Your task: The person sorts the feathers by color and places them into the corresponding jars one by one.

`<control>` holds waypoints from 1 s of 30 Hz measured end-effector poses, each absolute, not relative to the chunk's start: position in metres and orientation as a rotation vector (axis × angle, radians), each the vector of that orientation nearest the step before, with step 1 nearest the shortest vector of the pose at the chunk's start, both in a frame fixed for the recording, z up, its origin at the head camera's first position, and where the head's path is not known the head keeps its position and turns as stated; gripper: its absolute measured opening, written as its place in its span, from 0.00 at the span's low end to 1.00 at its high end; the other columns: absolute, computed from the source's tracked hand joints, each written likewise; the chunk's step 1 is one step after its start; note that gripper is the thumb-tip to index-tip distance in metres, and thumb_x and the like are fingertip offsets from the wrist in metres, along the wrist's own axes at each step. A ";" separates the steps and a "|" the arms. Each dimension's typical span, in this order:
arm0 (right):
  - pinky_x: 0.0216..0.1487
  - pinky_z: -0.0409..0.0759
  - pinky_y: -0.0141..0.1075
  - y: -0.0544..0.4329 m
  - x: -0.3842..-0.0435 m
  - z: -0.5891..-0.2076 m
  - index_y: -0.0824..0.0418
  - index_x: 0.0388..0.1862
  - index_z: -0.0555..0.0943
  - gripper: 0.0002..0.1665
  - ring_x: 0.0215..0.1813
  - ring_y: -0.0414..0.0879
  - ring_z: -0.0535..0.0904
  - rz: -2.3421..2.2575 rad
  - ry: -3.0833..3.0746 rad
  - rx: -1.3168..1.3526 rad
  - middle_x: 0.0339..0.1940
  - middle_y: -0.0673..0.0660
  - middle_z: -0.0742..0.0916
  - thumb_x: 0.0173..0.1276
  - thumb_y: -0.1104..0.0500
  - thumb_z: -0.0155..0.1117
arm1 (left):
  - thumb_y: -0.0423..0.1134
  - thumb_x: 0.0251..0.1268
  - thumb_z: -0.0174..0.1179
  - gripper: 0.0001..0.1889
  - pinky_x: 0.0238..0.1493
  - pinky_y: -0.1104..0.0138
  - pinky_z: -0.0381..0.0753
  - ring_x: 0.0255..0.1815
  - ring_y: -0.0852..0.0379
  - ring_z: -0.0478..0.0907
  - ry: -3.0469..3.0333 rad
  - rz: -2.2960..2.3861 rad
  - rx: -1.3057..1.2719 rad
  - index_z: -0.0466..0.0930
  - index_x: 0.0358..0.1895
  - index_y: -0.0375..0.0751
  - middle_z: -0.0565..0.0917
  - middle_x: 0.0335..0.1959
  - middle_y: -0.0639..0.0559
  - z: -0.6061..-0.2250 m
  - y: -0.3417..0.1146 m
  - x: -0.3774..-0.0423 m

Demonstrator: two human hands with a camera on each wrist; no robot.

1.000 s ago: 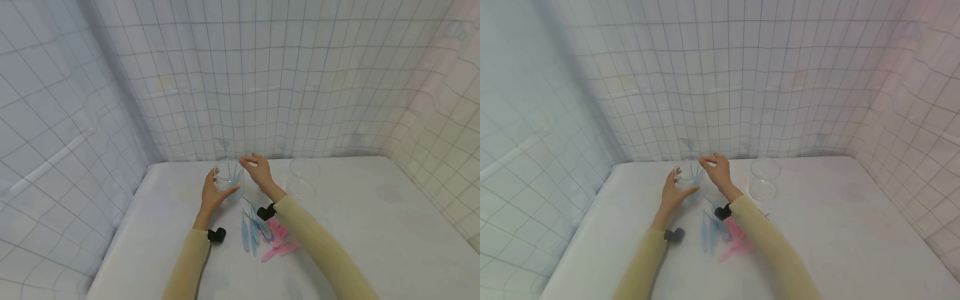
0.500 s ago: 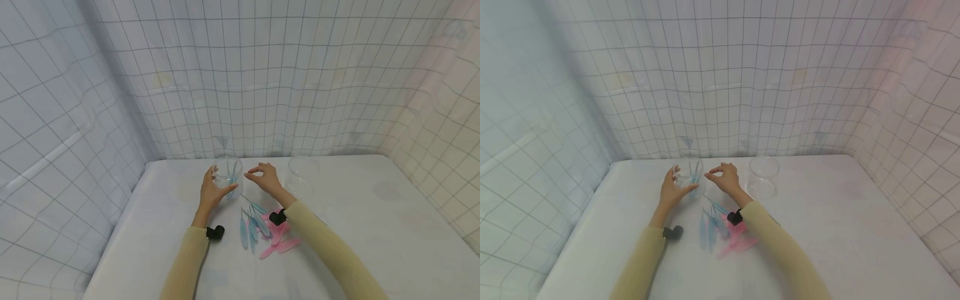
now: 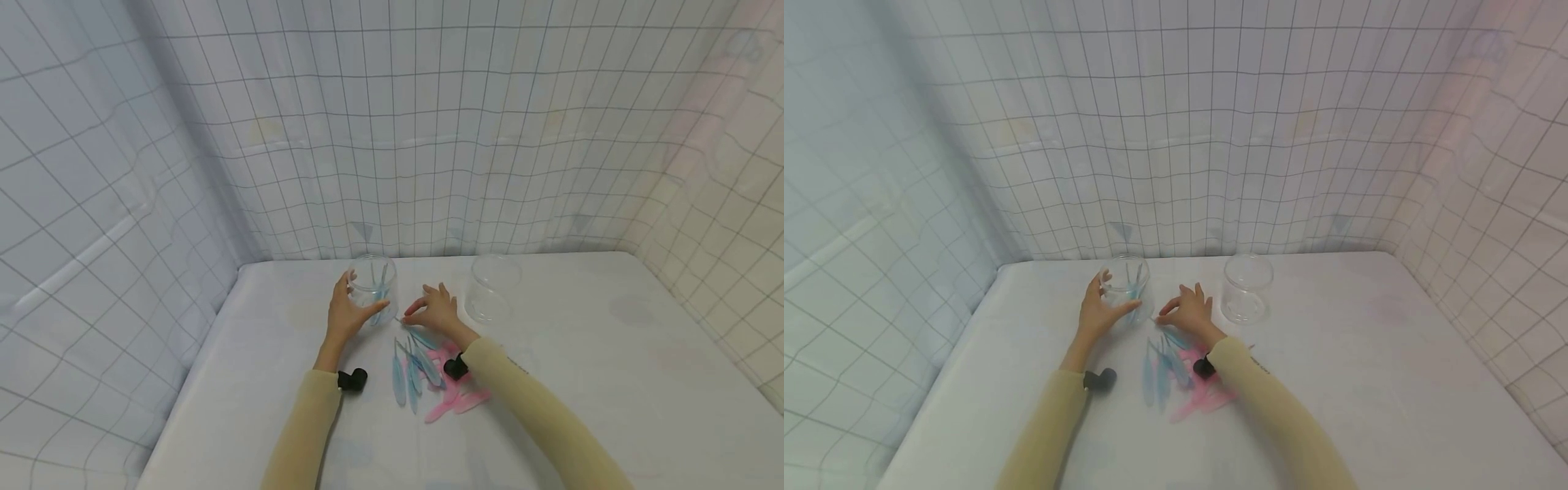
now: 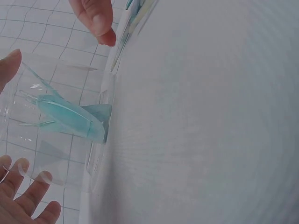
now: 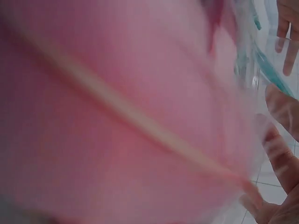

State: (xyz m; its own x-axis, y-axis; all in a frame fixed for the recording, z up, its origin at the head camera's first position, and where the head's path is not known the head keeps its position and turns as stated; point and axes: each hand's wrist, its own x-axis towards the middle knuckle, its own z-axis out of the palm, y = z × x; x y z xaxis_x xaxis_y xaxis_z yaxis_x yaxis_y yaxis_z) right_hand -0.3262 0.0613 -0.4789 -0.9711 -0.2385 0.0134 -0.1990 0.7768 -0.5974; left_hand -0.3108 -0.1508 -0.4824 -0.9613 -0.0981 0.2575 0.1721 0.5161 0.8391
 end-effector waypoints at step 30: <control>0.65 0.37 0.65 0.060 -0.307 -0.473 0.51 0.17 0.83 0.10 0.74 0.63 0.40 -0.659 2.911 -0.630 0.69 0.67 0.67 0.54 0.52 0.72 | 0.60 0.42 0.73 0.54 0.58 0.47 0.66 0.63 0.43 0.64 -2.487 -1.399 -0.071 0.53 0.72 0.46 0.62 0.68 0.44 -0.483 -0.150 -0.309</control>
State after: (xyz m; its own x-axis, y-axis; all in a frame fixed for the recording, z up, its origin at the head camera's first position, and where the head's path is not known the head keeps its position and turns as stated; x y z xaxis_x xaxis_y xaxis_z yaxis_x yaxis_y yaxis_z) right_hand -0.3070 0.0605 -0.4728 -0.9107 -0.4132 0.0019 -0.3736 0.8216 -0.4306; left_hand -0.3091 -0.1499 -0.4835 -0.9579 -0.0960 0.2707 0.1814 0.5284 0.8294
